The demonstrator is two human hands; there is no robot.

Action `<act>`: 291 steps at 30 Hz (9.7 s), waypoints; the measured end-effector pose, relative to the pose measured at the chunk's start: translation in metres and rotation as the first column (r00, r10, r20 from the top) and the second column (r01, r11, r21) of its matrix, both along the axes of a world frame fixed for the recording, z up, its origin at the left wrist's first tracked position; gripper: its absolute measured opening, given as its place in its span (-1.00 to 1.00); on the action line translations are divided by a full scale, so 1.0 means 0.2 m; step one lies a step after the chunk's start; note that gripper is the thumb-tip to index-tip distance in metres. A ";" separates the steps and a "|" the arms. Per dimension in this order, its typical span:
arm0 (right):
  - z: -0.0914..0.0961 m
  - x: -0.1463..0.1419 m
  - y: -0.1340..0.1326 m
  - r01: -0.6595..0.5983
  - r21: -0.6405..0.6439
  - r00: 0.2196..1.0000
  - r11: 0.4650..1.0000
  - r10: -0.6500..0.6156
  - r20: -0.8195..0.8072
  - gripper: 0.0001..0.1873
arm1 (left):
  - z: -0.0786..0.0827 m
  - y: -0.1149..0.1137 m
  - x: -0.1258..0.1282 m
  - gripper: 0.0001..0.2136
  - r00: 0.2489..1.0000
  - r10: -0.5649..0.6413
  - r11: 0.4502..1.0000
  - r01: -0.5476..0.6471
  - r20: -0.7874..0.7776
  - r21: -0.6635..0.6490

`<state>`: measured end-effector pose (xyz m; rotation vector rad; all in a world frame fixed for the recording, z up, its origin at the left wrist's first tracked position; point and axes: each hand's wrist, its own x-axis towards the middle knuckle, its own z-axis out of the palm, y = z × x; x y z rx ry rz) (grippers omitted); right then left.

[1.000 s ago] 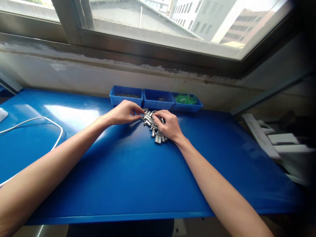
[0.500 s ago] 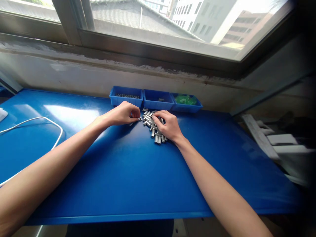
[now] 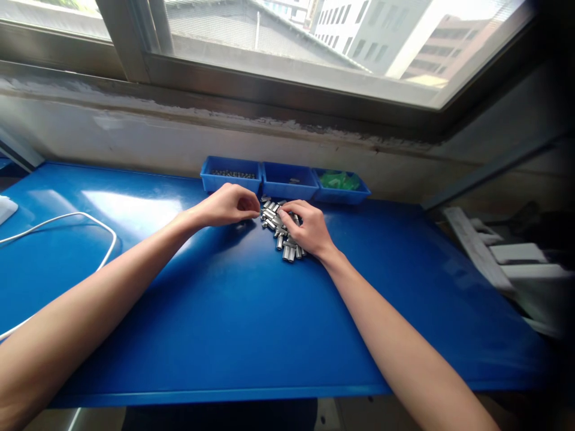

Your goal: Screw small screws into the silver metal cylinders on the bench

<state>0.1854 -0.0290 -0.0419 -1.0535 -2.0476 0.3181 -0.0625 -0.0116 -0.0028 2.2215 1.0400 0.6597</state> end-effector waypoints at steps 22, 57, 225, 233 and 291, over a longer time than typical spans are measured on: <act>0.00 0.00 0.00 0.011 -0.027 1.000 1.000 -0.012 -0.017 -0.84 | 0.02 0.05 -0.01 -0.55 0.570 0.495 0.869 -0.344 0.656 -0.357; -0.01 0.00 0.01 0.006 -0.008 1.000 1.000 -0.006 -0.003 -0.83 | -0.04 -0.01 0.03 -0.86 0.988 -0.095 0.967 0.121 -0.121 0.225; 0.04 -0.07 -0.04 0.147 -0.048 0.984 0.988 -0.151 -0.095 -0.87 | -0.18 -0.05 -0.07 -0.59 0.634 0.430 0.876 -0.119 0.643 -0.468; 0.03 -0.06 -0.04 0.139 -0.052 0.986 0.989 -0.143 -0.084 -0.88 | -0.19 -0.05 -0.07 -0.60 0.630 0.443 0.859 -0.093 0.638 -0.504; 0.04 -0.07 -0.03 0.127 -0.089 0.988 0.988 -0.134 -0.071 -0.87 | 0.07 0.02 -0.04 -0.67 0.905 0.050 0.912 0.131 0.422 -0.389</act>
